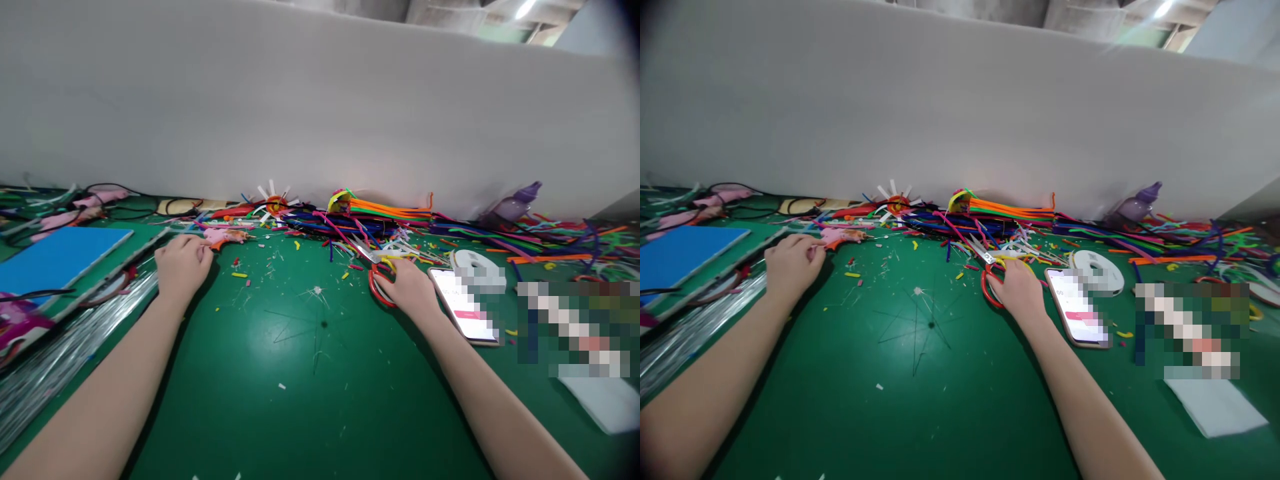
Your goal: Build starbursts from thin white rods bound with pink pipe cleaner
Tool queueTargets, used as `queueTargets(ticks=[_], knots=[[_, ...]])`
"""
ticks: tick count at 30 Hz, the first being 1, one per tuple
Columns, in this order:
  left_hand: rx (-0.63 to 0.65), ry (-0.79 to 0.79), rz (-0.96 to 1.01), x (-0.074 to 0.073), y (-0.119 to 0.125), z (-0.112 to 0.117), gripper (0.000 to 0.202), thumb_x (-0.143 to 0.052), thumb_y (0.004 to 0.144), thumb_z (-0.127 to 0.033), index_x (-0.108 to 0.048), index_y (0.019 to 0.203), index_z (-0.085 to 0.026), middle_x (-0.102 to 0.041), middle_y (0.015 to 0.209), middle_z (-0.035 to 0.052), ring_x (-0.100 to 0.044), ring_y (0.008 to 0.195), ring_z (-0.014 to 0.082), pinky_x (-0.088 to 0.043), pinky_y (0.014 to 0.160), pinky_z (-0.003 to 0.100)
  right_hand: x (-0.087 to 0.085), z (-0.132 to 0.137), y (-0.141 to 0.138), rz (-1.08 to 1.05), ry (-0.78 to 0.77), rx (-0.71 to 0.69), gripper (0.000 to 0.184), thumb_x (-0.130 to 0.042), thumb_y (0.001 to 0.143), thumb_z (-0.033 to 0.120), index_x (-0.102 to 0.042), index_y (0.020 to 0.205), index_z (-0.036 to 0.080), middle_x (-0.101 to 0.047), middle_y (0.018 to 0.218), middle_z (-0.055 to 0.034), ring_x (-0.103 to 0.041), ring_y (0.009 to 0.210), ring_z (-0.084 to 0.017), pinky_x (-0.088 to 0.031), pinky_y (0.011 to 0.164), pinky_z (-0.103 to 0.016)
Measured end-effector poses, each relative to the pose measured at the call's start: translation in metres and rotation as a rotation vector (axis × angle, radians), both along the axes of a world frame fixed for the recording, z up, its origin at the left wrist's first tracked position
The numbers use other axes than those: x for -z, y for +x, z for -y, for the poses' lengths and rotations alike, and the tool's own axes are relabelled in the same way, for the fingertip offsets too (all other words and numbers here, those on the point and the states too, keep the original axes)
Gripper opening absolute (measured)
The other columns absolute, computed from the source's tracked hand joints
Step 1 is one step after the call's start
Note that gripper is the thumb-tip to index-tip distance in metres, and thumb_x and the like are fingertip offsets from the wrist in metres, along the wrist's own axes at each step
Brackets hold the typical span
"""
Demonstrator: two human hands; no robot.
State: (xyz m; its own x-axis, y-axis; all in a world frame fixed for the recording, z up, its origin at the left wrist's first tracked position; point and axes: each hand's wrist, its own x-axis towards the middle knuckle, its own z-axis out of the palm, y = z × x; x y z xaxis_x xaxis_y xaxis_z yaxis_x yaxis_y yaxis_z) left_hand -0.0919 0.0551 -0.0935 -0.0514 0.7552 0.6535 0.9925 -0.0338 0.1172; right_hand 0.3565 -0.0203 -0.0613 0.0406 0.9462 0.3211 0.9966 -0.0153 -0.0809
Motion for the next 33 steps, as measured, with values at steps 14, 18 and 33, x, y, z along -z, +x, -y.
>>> queueTargets(ticks=[14,18,33], knots=[[0.011,-0.011,0.011,0.0,0.001,0.001,0.024,-0.045,0.086,-0.028,-0.066,0.094,-0.018,-0.064,0.103,0.0087,-0.054,0.1,0.0243,-0.029,0.084,0.038,0.02,-0.004,0.005,-0.173,0.117,-0.013,0.044,-0.051,0.082,0.047,-0.055,0.109,0.012,-0.063,0.101,-0.0144,-0.058,0.097,-0.027,-0.047,0.08,-0.039],[0.012,-0.016,0.007,-0.001,0.001,0.001,0.025,-0.044,0.087,-0.029,-0.066,0.094,-0.017,-0.064,0.104,0.0089,-0.055,0.1,0.024,-0.029,0.082,0.037,0.016,0.0,0.003,-0.232,0.239,0.021,0.047,-0.051,0.083,0.047,-0.052,0.114,0.012,-0.062,0.102,-0.0142,-0.059,0.094,-0.026,-0.048,0.076,-0.037],[0.019,-0.018,0.008,0.001,0.001,-0.003,0.026,-0.043,0.086,-0.028,-0.065,0.095,-0.018,-0.064,0.103,0.009,-0.054,0.101,0.0246,-0.028,0.085,0.038,-0.016,0.005,0.021,0.153,0.003,-0.425,0.049,-0.055,0.081,0.044,-0.054,0.121,0.017,-0.063,0.116,-0.0117,-0.062,0.097,-0.026,-0.049,0.067,-0.033]])
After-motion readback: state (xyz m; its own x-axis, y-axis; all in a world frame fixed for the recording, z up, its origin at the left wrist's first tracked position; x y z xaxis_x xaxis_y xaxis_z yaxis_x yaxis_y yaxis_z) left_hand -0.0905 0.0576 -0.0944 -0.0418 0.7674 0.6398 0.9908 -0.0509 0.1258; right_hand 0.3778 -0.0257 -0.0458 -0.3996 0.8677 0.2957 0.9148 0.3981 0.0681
